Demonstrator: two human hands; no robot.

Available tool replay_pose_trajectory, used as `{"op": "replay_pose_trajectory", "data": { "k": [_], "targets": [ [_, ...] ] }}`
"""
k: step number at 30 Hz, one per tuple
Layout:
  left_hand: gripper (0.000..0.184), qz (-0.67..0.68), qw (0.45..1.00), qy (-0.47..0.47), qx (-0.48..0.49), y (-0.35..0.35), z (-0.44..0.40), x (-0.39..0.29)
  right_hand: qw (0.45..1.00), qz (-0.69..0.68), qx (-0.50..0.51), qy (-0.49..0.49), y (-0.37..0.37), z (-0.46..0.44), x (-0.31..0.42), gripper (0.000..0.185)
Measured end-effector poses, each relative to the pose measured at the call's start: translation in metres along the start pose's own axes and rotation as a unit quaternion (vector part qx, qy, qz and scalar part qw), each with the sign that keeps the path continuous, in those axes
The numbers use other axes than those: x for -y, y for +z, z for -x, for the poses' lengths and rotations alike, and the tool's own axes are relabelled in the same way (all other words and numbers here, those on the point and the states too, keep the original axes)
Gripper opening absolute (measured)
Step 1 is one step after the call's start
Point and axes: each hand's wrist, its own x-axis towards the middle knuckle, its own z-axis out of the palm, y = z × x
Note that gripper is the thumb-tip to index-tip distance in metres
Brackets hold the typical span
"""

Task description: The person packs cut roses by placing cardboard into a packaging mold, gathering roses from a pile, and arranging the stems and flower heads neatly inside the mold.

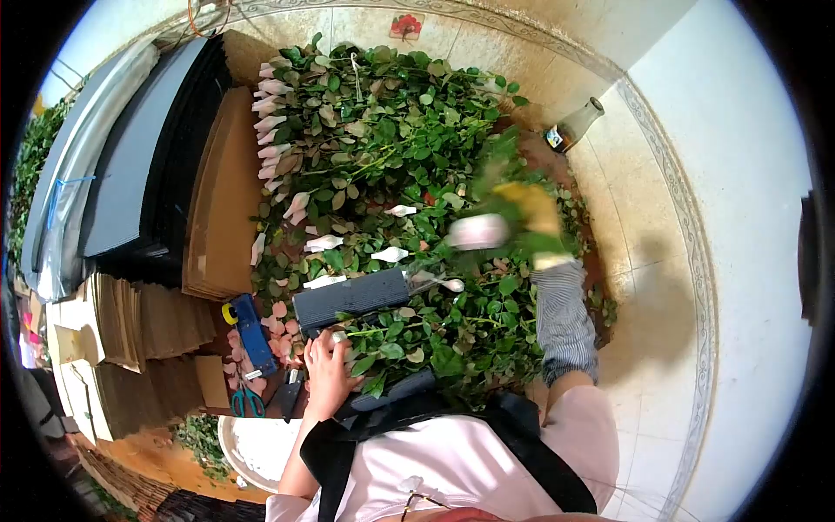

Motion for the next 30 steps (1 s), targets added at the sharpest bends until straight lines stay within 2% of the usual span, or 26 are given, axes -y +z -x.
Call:
{"op": "replay_pose_trajectory", "data": {
  "k": [1,2,3,4,7,8,9,10,12,13,15,18,19,21,23,25,27,28,30],
  "targets": [
    [0.08,-0.005,1.0,0.001,0.005,0.0,0.001,0.0,0.993,0.09,0.062,-0.05,0.009,-0.009,0.021,0.052],
    [0.079,0.007,1.0,0.002,0.012,0.0,0.002,0.002,0.993,0.064,0.068,-0.069,0.021,-0.019,0.032,0.053],
    [0.077,0.02,1.0,0.002,0.017,0.001,0.0,0.004,0.992,-0.095,0.021,-0.082,0.036,-0.032,0.039,0.051],
    [0.077,0.025,1.0,0.005,0.014,0.002,0.0,0.004,0.976,-0.176,-0.056,-0.115,0.043,-0.055,0.051,0.05],
    [0.081,-0.001,1.0,-0.004,0.014,0.0,-0.001,0.0,0.962,-0.153,-0.192,-0.123,0.029,-0.121,0.106,0.047],
    [0.08,-0.007,1.0,-0.006,0.015,0.001,0.0,0.0,0.961,-0.178,-0.182,-0.109,0.019,-0.142,0.123,0.048],
    [0.08,-0.002,1.0,-0.007,0.015,0.003,0.0,0.001,0.954,-0.119,-0.237,-0.143,0.023,-0.169,0.132,0.051],
    [0.081,-0.008,1.0,-0.004,0.024,0.002,-0.001,0.0,0.963,-0.041,-0.216,-0.154,0.017,-0.19,0.139,0.054],
    [0.083,-0.015,0.999,-0.014,0.048,0.002,0.0,0.002,0.967,0.137,-0.191,-0.098,0.045,-0.241,0.141,0.054],
    [0.084,-0.014,0.999,-0.018,0.045,0.004,0.0,0.002,0.986,0.113,-0.099,-0.072,0.037,-0.235,0.143,0.054],
    [0.084,0.0,0.998,-0.024,0.056,0.005,0.0,0.004,0.989,0.141,-0.003,-0.053,0.084,-0.269,0.13,0.055],
    [0.086,-0.002,0.998,-0.023,0.054,0.006,0.0,0.004,0.98,0.174,-0.097,0.024,0.094,-0.251,0.157,0.026],
    [0.086,0.0,0.998,-0.028,0.055,0.006,0.0,0.003,0.987,0.154,-0.043,0.031,0.102,-0.246,0.158,0.017],
    [0.086,-0.003,0.998,-0.022,0.058,0.005,-0.001,0.004,0.991,0.116,0.009,0.06,0.106,-0.213,0.152,0.013],
    [0.086,0.002,0.999,-0.019,0.049,0.004,-0.002,0.002,0.98,0.187,0.068,0.018,0.106,-0.175,0.145,0.014],
    [0.085,0.011,0.999,-0.01,0.037,0.004,-0.003,0.001,0.963,0.216,0.158,-0.011,0.142,-0.161,0.126,0.016],
    [0.085,0.006,0.999,-0.014,0.036,0.005,-0.002,0.002,0.964,0.205,0.167,-0.032,0.129,-0.136,0.129,0.017],
    [0.085,0.002,0.999,-0.015,0.036,0.004,-0.003,0.001,0.961,0.244,0.123,-0.051,0.108,-0.114,0.136,0.017],
    [0.08,-0.012,1.0,-0.007,0.023,-0.002,-0.004,-0.006,0.958,0.246,0.134,-0.058,0.087,-0.093,0.142,0.018]
  ]
}}
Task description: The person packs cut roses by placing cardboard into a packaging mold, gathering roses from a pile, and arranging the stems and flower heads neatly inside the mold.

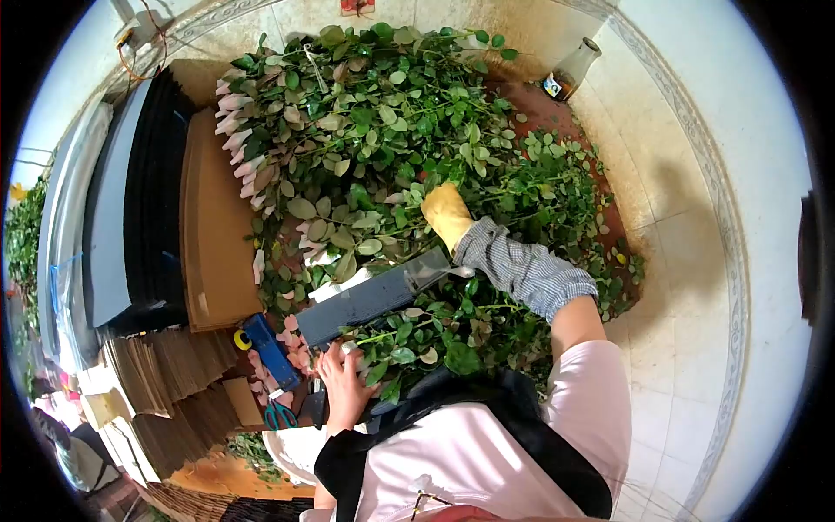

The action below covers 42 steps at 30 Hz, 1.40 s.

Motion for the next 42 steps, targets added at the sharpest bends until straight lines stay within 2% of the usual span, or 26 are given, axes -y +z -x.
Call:
{"op": "replay_pose_trajectory", "data": {
  "k": [3,8,9,11,14,15,17,19,20,21,22,23,24,26,27,28,29,31,33,34,35,37,39,40,41,42],
  "targets": [
    [0.08,-0.001,1.0,0.002,-0.004,0.001,-0.001,0.001,1.0,0.002,0.018,0.001,-0.027,0.006,-0.007,0.015],
    [0.082,0.001,1.0,-0.015,0.014,0.002,-0.001,0.002,0.989,-0.01,-0.103,0.106,-0.037,-0.044,-0.052,0.015],
    [0.083,0.006,0.999,-0.026,0.025,0.004,0.002,0.004,0.981,-0.007,-0.164,0.106,-0.008,-0.074,-0.064,0.017],
    [0.08,-0.002,1.0,-0.015,0.016,0.008,0.003,0.009,0.983,-0.008,-0.134,0.128,0.009,-0.114,-0.07,0.016],
    [0.079,0.0,1.0,-0.013,0.005,0.009,0.002,0.008,0.997,-0.029,-0.069,0.024,-0.04,-0.085,-0.037,0.021],
    [0.079,0.002,1.0,-0.017,0.004,0.008,0.002,0.007,0.997,-0.081,0.01,0.01,0.01,-0.123,-0.018,0.023],
    [0.078,0.017,0.999,-0.023,0.018,0.002,0.0,0.003,0.966,-0.222,0.001,-0.135,0.038,-0.104,-0.02,0.041],
    [0.077,0.012,0.999,-0.027,0.016,0.003,0.001,0.004,0.97,-0.217,0.036,-0.106,-0.027,-0.081,-0.04,0.056],
    [0.078,0.007,0.999,-0.031,0.024,0.002,0.0,0.003,0.952,-0.289,0.047,-0.091,-0.061,-0.079,-0.059,0.057],
    [0.078,0.001,0.999,-0.034,0.034,-0.001,0.0,0.002,0.916,-0.366,-0.134,-0.093,-0.053,-0.094,-0.068,0.059],
    [0.08,0.008,0.999,-0.033,0.03,0.0,0.0,0.003,0.86,-0.436,-0.251,-0.088,-0.049,-0.115,-0.079,0.054],
    [0.079,-0.011,0.999,-0.03,0.033,0.003,0.001,0.006,0.829,-0.472,-0.295,-0.06,-0.075,-0.13,-0.09,0.048],
    [0.078,-0.015,0.999,-0.028,0.036,0.004,0.0,0.007,0.776,-0.493,-0.389,-0.061,-0.09,-0.156,-0.101,0.044],
    [0.077,-0.012,0.999,-0.021,0.037,0.003,0.0,0.008,0.733,-0.423,-0.523,-0.098,-0.123,-0.216,-0.129,0.041],
    [0.076,-0.01,1.0,-0.018,0.023,0.009,0.002,0.012,0.738,-0.423,-0.521,-0.079,-0.143,-0.228,-0.134,0.04],
    [0.076,-0.012,0.999,-0.023,0.024,0.013,0.003,0.014,0.786,-0.382,-0.485,-0.031,-0.169,-0.232,-0.14,0.037],
    [0.076,-0.015,0.999,-0.027,0.025,0.014,0.004,0.015,0.786,-0.333,-0.519,-0.039,-0.171,-0.263,-0.148,0.031],
    [0.072,-0.012,0.999,-0.036,0.03,0.01,0.002,0.011,0.914,-0.22,-0.337,0.051,-0.173,-0.295,-0.146,0.033],
    [0.068,0.013,0.998,-0.055,0.039,0.001,-0.002,0.005,0.971,-0.154,-0.128,0.134,-0.17,-0.312,-0.128,0.026],
    [0.068,0.014,0.997,-0.058,0.039,0.001,-0.001,0.005,0.975,-0.076,-0.149,0.146,-0.163,-0.313,-0.118,0.017],
    [0.066,0.0,0.998,-0.054,0.039,0.003,-0.001,0.007,0.96,-0.051,-0.229,0.151,-0.152,-0.312,-0.107,0.014],
    [0.062,0.0,0.998,-0.049,0.026,0.005,-0.001,0.006,0.978,-0.049,-0.17,0.107,-0.162,-0.274,-0.099,0.019],
    [0.062,0.012,0.999,-0.041,0.012,0.008,0.001,0.008,0.961,-0.061,-0.233,0.137,-0.139,-0.265,-0.104,0.024],
    [0.063,-0.001,1.0,-0.028,0.005,0.015,0.004,0.013,0.971,-0.071,-0.178,0.142,-0.137,-0.26,-0.116,0.023],
    [0.065,0.018,0.999,-0.033,0.004,0.008,0.001,0.009,0.961,-0.075,-0.222,0.148,-0.146,-0.226,-0.124,0.021],
    [0.066,0.025,0.999,-0.034,0.006,0.003,0.0,0.007,0.936,-0.128,-0.257,0.204,-0.145,-0.215,-0.14,0.023]
  ]
}}
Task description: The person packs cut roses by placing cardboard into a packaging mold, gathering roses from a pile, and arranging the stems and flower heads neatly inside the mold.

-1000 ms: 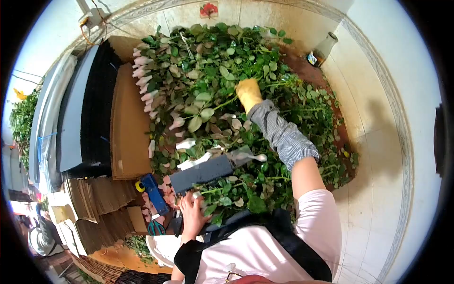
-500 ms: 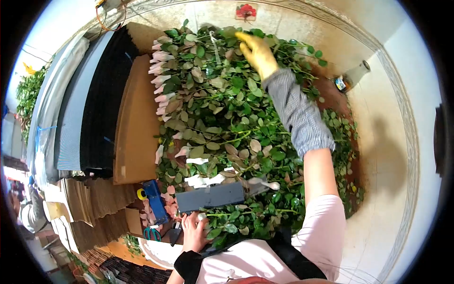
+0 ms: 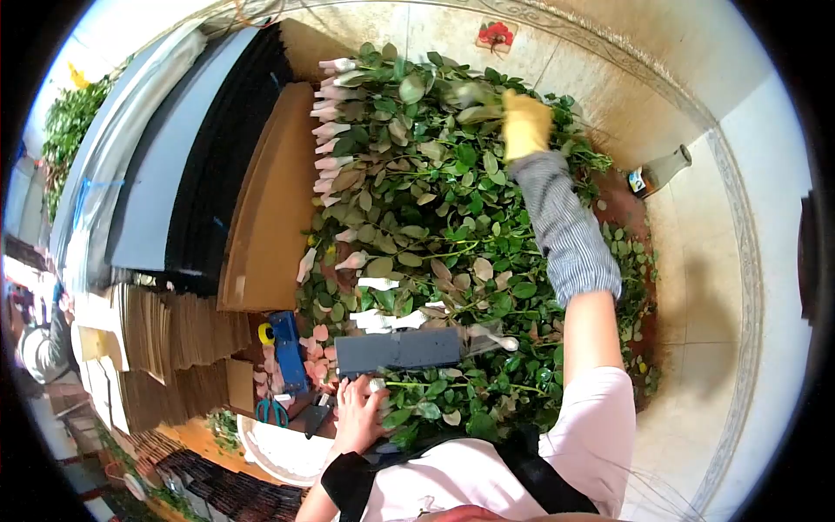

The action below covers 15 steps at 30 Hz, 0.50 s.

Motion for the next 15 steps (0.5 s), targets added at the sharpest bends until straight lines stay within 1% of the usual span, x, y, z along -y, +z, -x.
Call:
{"op": "replay_pose_trajectory", "data": {
  "k": [2,3,5,6,7,8,9,10,11,12,13,14,15],
  "targets": [
    [0.069,0.014,1.0,-0.001,-0.004,-0.003,0.0,-0.002,0.984,-0.078,-0.14,0.074,-0.054,0.036,-0.03,0.014],
    [0.071,0.011,1.0,0.009,-0.012,-0.003,0.001,-0.001,0.963,-0.186,-0.072,0.179,-0.077,0.047,-0.036,0.011],
    [0.072,0.004,1.0,0.014,-0.016,-0.01,0.002,-0.006,0.989,-0.084,-0.108,0.063,0.013,0.023,-0.093,0.012],
    [0.075,-0.005,1.0,0.017,-0.018,-0.007,0.003,-0.004,0.984,-0.086,-0.14,0.063,0.011,0.035,-0.11,0.012],
    [0.078,-0.004,0.999,0.029,-0.024,-0.005,0.004,-0.001,0.967,-0.024,-0.252,0.035,0.007,0.038,-0.125,0.013],
    [0.079,0.001,0.999,0.031,-0.033,-0.002,0.004,0.001,0.931,0.043,-0.362,0.021,-0.008,0.045,-0.135,0.016],
    [0.08,0.006,0.999,0.03,-0.036,-0.001,0.006,0.002,0.91,-0.087,-0.405,0.019,-0.045,0.05,-0.14,0.022],
    [0.081,0.002,0.999,0.033,-0.043,-0.003,0.005,0.0,0.868,-0.292,-0.401,0.028,-0.089,0.066,-0.131,0.027],
    [0.079,0.0,0.998,0.041,-0.048,-0.001,0.006,0.003,0.762,-0.521,-0.382,0.027,-0.133,0.084,-0.117,0.033],
    [0.078,0.003,0.998,0.038,-0.052,-0.003,0.006,0.002,0.655,-0.666,-0.356,0.017,-0.172,0.107,-0.103,0.039],
    [0.077,0.007,0.998,0.037,-0.054,-0.003,0.008,0.001,0.591,-0.741,-0.319,0.014,-0.21,0.133,-0.091,0.046],
    [0.077,0.025,0.997,0.043,-0.063,0.002,0.008,0.005,0.768,-0.589,-0.251,0.016,-0.219,0.144,-0.111,0.045],
    [0.077,0.029,0.997,0.039,-0.065,0.001,0.008,0.004,0.897,-0.395,-0.199,-0.009,-0.227,0.155,-0.13,0.045]
  ]
}}
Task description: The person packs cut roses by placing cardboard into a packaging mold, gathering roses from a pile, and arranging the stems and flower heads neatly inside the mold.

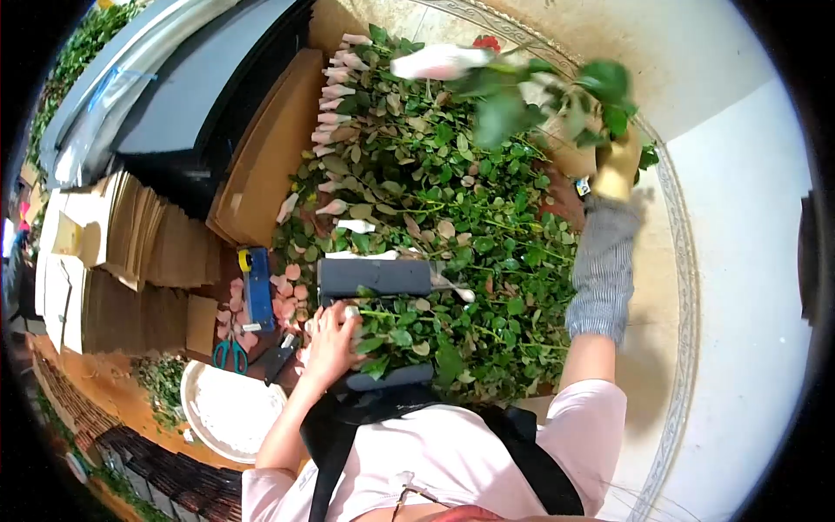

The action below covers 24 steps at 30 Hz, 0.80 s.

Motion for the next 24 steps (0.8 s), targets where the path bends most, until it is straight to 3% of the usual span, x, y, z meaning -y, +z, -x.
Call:
{"op": "replay_pose_trajectory", "data": {
  "k": [1,3,5,6,8,9,10,11,13,16,18,20,22,24],
  "targets": [
    [0.077,0.016,1.0,-0.002,-0.009,0.003,0.001,0.003,0.998,0.004,0.056,-0.026,-0.01,0.024,0.002,0.035],
    [0.078,0.041,0.999,-0.008,-0.026,0.009,0.002,0.005,0.983,0.002,0.168,-0.077,-0.031,0.074,0.006,0.046],
    [0.081,0.018,0.999,-0.021,-0.027,0.0,0.005,-0.001,0.943,0.04,0.328,-0.027,-0.049,0.135,0.035,0.043],
    [0.08,-0.016,0.999,-0.005,-0.034,0.001,0.006,0.001,0.944,0.004,0.322,-0.067,-0.052,0.17,0.022,0.038],
    [0.076,-0.059,0.998,0.012,-0.027,-0.001,0.005,0.0,0.902,0.041,0.431,-0.009,-0.051,0.229,0.005,0.054],
    [0.073,-0.058,0.998,0.03,-0.022,0.004,0.005,0.005,0.883,0.047,0.46,0.083,-0.045,0.254,0.026,0.051],
    [0.07,-0.06,0.997,0.052,-0.017,0.008,0.005,0.01,0.881,0.06,0.466,0.056,-0.035,0.29,-0.004,0.048],
    [0.065,-0.073,0.995,0.057,0.021,0.004,0.004,0.012,0.883,0.088,0.461,0.021,-0.024,0.316,-0.021,0.046],
    [0.062,-0.038,0.996,0.082,0.002,-0.001,0.0,0.01,0.916,0.102,0.388,0.021,-0.01,0.359,-0.039,0.043],
    [0.059,0.012,0.993,0.108,0.035,-0.005,-0.004,0.023,0.919,0.238,0.314,0.003,0.007,0.381,-0.022,0.036],
    [0.056,0.124,0.988,0.072,0.055,-0.001,-0.006,0.029,0.938,0.254,0.235,0.002,0.015,0.385,-0.003,0.03],
    [0.054,0.119,0.99,0.069,0.033,0.014,-0.002,0.04,0.952,0.245,0.182,-0.019,0.027,0.405,-0.005,0.031],
    [0.055,0.073,0.992,0.104,0.018,0.009,-0.002,0.035,0.942,0.28,0.182,0.021,0.03,0.423,0.003,0.029],
    [0.056,0.054,0.99,0.132,-0.012,0.004,-0.003,0.03,0.939,0.323,0.119,0.025,0.027,0.419,0.021,0.031]
  ]
}}
